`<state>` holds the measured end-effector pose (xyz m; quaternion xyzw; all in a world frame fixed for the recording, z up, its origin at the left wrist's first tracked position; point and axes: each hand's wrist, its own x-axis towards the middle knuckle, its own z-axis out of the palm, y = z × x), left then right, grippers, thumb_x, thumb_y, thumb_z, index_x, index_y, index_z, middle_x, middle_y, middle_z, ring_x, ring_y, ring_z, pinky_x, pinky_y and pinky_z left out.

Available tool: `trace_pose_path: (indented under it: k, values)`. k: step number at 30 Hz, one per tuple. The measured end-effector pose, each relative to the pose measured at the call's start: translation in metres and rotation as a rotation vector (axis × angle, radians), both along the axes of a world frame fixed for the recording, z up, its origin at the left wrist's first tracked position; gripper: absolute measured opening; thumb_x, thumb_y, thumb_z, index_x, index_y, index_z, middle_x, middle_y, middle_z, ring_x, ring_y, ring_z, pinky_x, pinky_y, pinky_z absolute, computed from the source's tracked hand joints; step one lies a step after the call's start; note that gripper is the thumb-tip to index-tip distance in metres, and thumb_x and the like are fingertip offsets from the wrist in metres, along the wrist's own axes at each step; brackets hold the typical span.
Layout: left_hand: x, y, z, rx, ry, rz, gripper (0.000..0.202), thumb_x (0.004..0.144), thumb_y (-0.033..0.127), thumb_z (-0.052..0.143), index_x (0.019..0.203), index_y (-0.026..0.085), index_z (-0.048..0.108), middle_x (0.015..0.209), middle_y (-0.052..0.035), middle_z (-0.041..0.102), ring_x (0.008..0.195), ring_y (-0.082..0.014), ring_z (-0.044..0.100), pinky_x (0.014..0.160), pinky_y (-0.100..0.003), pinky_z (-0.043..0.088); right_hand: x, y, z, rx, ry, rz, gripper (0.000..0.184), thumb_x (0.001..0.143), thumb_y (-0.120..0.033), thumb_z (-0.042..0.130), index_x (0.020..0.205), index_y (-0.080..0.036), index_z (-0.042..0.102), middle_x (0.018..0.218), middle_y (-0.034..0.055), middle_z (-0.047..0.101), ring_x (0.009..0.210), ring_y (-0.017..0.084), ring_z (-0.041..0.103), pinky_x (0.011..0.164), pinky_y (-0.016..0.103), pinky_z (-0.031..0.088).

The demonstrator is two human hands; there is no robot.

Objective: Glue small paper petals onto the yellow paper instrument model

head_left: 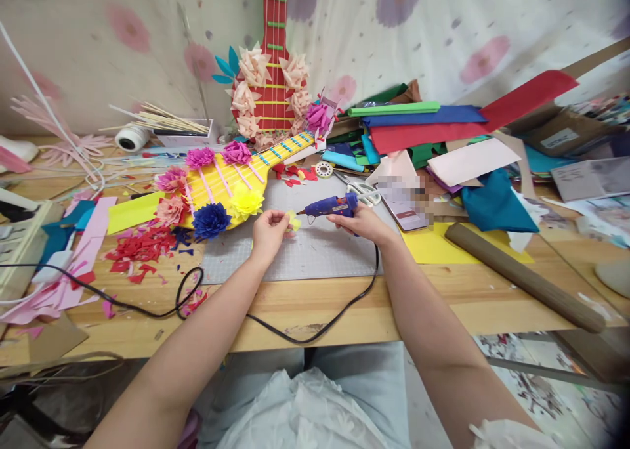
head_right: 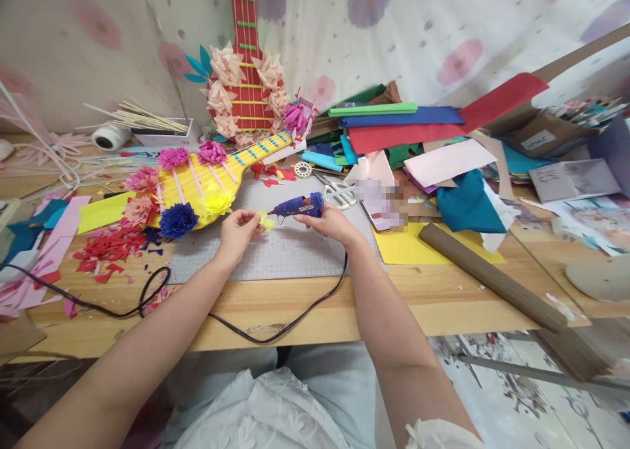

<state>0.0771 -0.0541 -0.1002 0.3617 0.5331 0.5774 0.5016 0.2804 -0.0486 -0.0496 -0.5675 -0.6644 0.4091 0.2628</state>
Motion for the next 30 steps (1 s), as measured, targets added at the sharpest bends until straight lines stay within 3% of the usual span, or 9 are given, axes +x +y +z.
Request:
trace_pose_path:
  k: [10,30]
  values:
    - [0.0002,-0.0007,-0.0002,0.008,0.005,-0.001,0.02,0.062,0.025,0.071,0.069,0.015,0.055,0.06,0.0026,0.057,0.052,-0.0106,0.058,0.044,-0.024,0.052,0.0008,0.0037,-0.0079,0.03,-0.061,0.015,0.04,0.067,-0.058,0.06,0.064,-0.018,0.054,0.057,-0.0009,0.053,0.048,0.009,0.043,0.05,0.024,0.035]
    - [0.0013,-0.0019,-0.0016,0.01,0.05,-0.029,0.015,0.064,0.022,0.067,0.07,0.015,0.055,0.06,0.0021,0.057,0.054,-0.0113,0.058,0.046,-0.025,0.052,-0.0005,0.003,-0.0067,0.02,-0.031,-0.012,0.042,0.065,-0.06,0.061,0.068,-0.018,0.056,0.057,-0.001,0.053,0.049,0.009,0.043,0.049,0.024,0.035]
